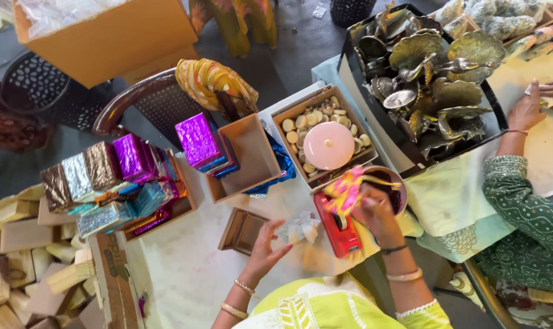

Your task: Wrapping small rectangular objects in decorative foil and placing them into containers.

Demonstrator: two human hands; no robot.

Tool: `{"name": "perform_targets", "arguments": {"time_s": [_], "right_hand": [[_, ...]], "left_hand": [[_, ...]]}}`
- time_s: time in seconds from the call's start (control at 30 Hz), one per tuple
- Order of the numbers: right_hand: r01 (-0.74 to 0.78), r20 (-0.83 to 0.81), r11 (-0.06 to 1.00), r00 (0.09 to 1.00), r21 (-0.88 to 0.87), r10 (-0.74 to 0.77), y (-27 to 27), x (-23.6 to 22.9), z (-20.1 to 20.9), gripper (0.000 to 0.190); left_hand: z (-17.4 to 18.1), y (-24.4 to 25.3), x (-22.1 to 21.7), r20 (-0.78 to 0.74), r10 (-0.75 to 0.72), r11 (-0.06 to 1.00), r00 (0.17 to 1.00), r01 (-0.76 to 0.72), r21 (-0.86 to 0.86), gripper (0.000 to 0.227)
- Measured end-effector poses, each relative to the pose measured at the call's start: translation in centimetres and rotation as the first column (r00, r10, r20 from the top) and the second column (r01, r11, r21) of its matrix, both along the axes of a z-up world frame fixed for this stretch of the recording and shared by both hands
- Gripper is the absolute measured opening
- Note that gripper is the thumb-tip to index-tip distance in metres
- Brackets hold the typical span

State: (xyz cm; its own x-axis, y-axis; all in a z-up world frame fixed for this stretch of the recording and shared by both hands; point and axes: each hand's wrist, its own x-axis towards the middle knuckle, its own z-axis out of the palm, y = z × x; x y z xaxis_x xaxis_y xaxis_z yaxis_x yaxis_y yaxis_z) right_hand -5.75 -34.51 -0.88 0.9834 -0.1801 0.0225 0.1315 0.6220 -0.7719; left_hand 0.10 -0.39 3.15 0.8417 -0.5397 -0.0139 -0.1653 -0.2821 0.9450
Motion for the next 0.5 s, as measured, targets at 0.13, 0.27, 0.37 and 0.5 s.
{"name": "perform_targets", "arguments": {"time_s": [0.13, 0.27, 0.37, 0.5], "right_hand": [[-0.134, -0.104, 0.991, 0.985, 0.032, 0.136, 8.7, -0.4, 0.6, 0.015], [-0.213, -0.172, 0.963, 0.955, 0.165, 0.241, 14.0, -0.6, -4.5, 0.012], [-0.142, -0.172, 0.981, 0.971, 0.130, 0.164, 15.4, 0.8, -8.4, 0.012], [-0.044, -0.316, 0.976, 0.949, -0.214, -0.026, 15.5, 3.5, -8.7, 0.027]], "left_hand": [[2.3, 0.2, -0.5, 0.059, -0.057, 0.989, 0.997, 0.064, -0.132, 0.082], [-6.2, 2.5, -2.2, -0.170, -0.112, 0.986, 0.979, 0.088, -0.143, 0.072], [-9.6, 4.5, -2.7, -0.587, -0.045, 0.982, 0.808, -0.071, -0.174, 0.052], [-14.0, 7.2, -3.4, -0.802, 0.087, 0.901, 0.591, -0.390, -0.190, 0.044]]}}
